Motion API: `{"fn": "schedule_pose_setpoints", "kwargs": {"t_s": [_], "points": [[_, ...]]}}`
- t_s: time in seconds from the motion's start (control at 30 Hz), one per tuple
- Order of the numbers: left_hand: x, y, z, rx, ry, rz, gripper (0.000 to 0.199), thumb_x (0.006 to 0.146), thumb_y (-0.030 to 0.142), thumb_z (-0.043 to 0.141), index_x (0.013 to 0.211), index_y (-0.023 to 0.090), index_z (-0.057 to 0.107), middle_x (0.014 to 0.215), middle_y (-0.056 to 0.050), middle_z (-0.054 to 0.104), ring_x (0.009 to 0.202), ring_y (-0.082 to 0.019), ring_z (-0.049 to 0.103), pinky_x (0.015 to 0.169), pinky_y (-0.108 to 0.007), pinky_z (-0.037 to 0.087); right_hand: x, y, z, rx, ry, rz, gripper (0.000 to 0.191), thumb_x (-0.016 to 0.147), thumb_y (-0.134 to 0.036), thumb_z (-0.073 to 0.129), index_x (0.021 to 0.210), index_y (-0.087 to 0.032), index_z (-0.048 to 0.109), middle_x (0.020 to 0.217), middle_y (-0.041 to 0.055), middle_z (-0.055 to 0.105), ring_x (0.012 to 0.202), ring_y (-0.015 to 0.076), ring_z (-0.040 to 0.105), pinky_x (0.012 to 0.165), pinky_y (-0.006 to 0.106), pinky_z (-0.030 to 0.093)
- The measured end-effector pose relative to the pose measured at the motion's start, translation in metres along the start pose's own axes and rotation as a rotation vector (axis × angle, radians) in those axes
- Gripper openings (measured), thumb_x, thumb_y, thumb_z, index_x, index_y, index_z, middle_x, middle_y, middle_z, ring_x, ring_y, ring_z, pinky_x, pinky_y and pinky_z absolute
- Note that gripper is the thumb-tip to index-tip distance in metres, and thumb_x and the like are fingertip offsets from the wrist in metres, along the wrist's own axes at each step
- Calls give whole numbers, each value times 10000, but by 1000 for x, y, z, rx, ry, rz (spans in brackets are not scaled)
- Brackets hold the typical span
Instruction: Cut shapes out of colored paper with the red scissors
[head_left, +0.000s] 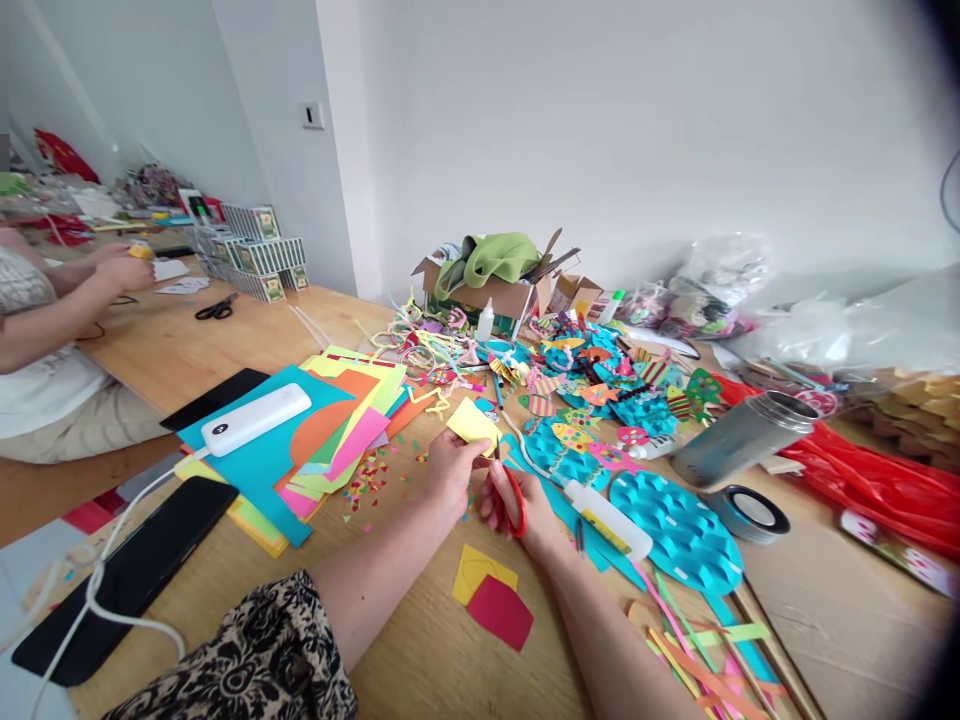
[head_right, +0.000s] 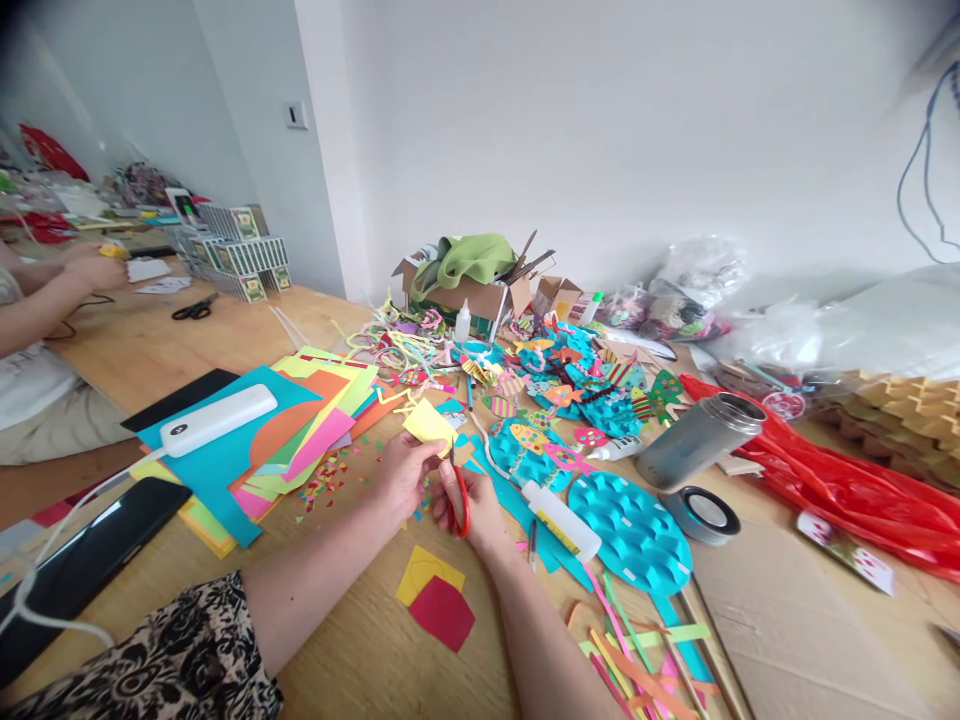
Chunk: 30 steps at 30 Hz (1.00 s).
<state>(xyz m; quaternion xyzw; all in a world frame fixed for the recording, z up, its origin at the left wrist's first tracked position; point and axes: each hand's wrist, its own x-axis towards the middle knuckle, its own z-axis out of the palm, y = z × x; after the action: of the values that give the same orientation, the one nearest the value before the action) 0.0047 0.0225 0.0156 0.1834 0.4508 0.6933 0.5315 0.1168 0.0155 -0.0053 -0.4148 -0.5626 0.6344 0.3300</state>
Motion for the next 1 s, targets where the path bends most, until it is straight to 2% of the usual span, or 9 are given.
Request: {"fn": "schedule_pose_setpoints", "kwargs": {"t_s": [0.4, 0.8, 1.0], "points": [[-2, 2, 1, 8, -5, -22, 212, 492, 133, 740, 681, 151, 645, 631, -6, 665, 526, -120, 591, 504, -229, 438, 1, 3, -2, -11, -20, -7, 579, 789, -733, 569, 738, -157, 598, 503, 1, 621, 339, 84, 502, 301, 163, 338], [-1, 0, -1, 15, -4, -24, 228, 496, 152, 753, 689, 153, 631, 618, 0, 656, 510, -116, 584, 491, -224, 427, 1, 4, -3, -20, -15, 2, 588, 756, -749, 591, 699, -164, 578, 492, -3, 607, 333, 78, 491, 295, 159, 302], [-1, 2, 0, -8, 1, -5, 237, 486, 129, 751, 689, 151, 631, 628, -4, 664, 531, -120, 594, 518, -233, 461, 2, 3, -3, -24, -12, -1, 580, 766, -739, 592, 708, -161, 585, 482, -6, 600, 332, 77, 487, 295, 156, 298]]}}
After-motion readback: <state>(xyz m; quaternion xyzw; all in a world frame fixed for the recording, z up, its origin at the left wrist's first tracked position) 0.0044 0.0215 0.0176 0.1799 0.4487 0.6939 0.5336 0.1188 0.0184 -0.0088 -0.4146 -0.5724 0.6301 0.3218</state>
